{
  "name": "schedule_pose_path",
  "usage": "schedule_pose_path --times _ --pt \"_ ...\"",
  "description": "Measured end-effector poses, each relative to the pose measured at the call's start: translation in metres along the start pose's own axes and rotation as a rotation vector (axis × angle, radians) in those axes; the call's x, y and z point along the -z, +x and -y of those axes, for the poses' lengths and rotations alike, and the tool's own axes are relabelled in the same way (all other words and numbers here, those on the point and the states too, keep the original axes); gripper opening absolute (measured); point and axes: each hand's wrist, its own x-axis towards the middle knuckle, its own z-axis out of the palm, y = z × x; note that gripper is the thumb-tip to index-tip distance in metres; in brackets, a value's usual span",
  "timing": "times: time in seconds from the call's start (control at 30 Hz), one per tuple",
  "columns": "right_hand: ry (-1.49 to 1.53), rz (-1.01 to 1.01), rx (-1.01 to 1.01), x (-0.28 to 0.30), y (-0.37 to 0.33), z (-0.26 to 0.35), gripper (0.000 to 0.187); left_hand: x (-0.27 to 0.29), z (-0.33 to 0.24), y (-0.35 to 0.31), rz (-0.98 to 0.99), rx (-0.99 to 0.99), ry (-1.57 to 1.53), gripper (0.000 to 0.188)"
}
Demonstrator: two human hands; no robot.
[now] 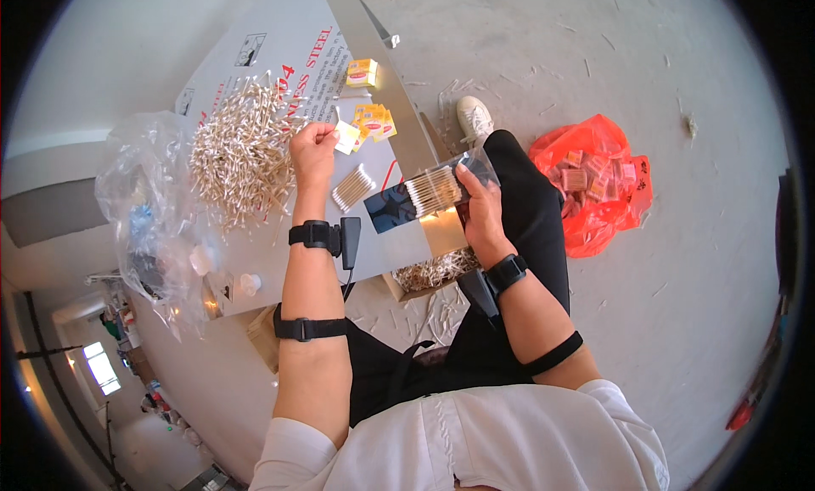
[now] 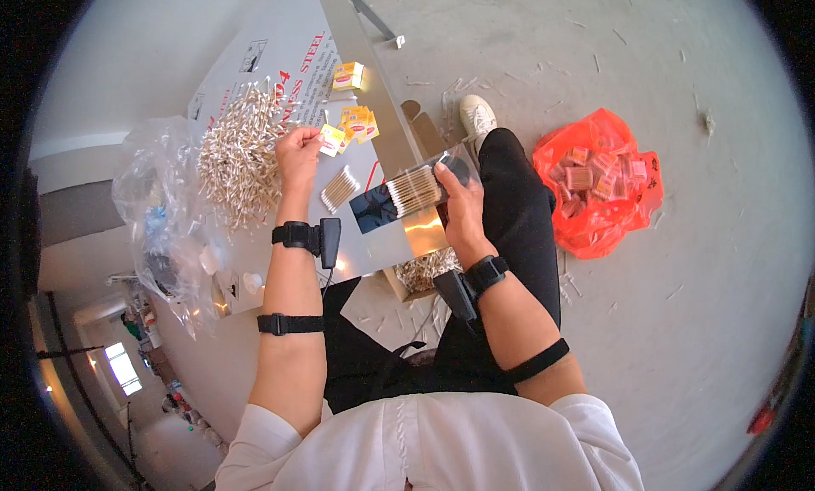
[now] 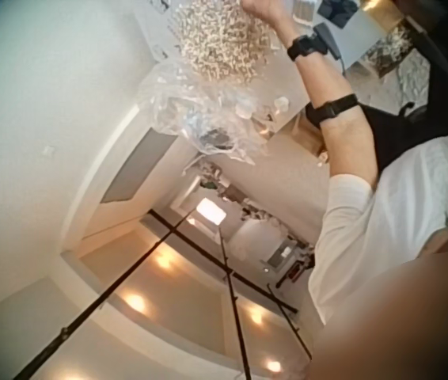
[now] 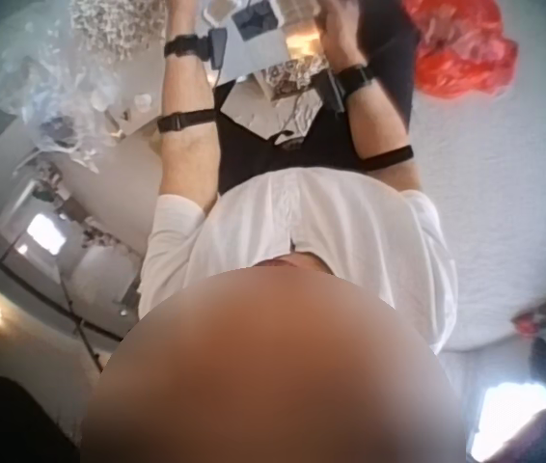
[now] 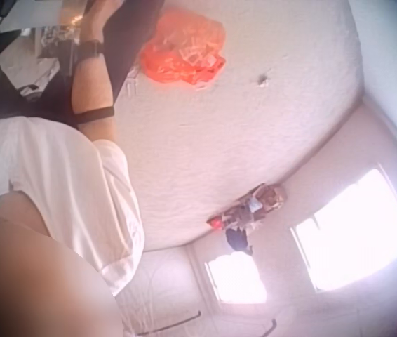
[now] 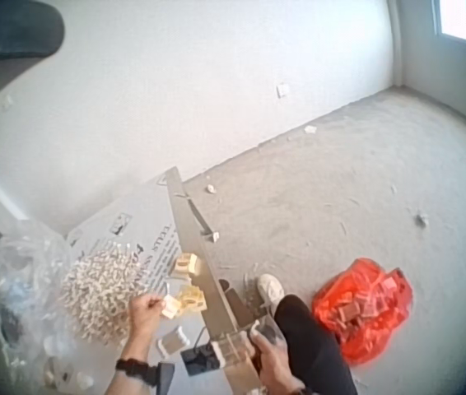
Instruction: Pack small wooden matchsticks into clear plastic bags and seal them with adhesive labels.
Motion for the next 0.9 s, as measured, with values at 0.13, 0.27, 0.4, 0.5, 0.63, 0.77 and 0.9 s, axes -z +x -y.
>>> schedule_pose_path --times 0.13,0.27,0.4,0.5,0.63,0.77,0.9 --pt "0.026 -0.019 0.022 0.001 0.005 -0.004 0.020 0.008 -0.019 -0.025 0.089 0.240 -0.194 0.004" --pt "0.007 -0.032 0.027 0.002 0.006 -0.006 0.019 0.001 -0.032 -0.054 0.428 0.334 -0.121 0.006" --pt "-0.009 -0.037 0.016 0.001 0.007 -0.006 0.018 -0.022 -0.038 -0.074 0.547 0.285 -0.006 0.007" --pt "-0.004 -0.036 0.037 0.000 0.007 -0.009 0.017 -0.033 -0.036 -0.079 0.521 0.243 0.114 0.007" --pt "-0.034 -0.061 0.048 0.001 0.009 -0.011 0.015 -0.047 -0.036 -0.081 0.466 0.127 0.284 0.014" --pt "-0.012 -0.052 0.052 -0.001 0.007 -0.011 0.015 -0.050 -0.035 -0.082 0.436 0.074 0.314 0.016" --pt "-0.039 -0.047 0.046 -0.002 0.005 -0.007 0.013 -0.054 -0.037 -0.088 0.369 -0.009 0.347 0.016"
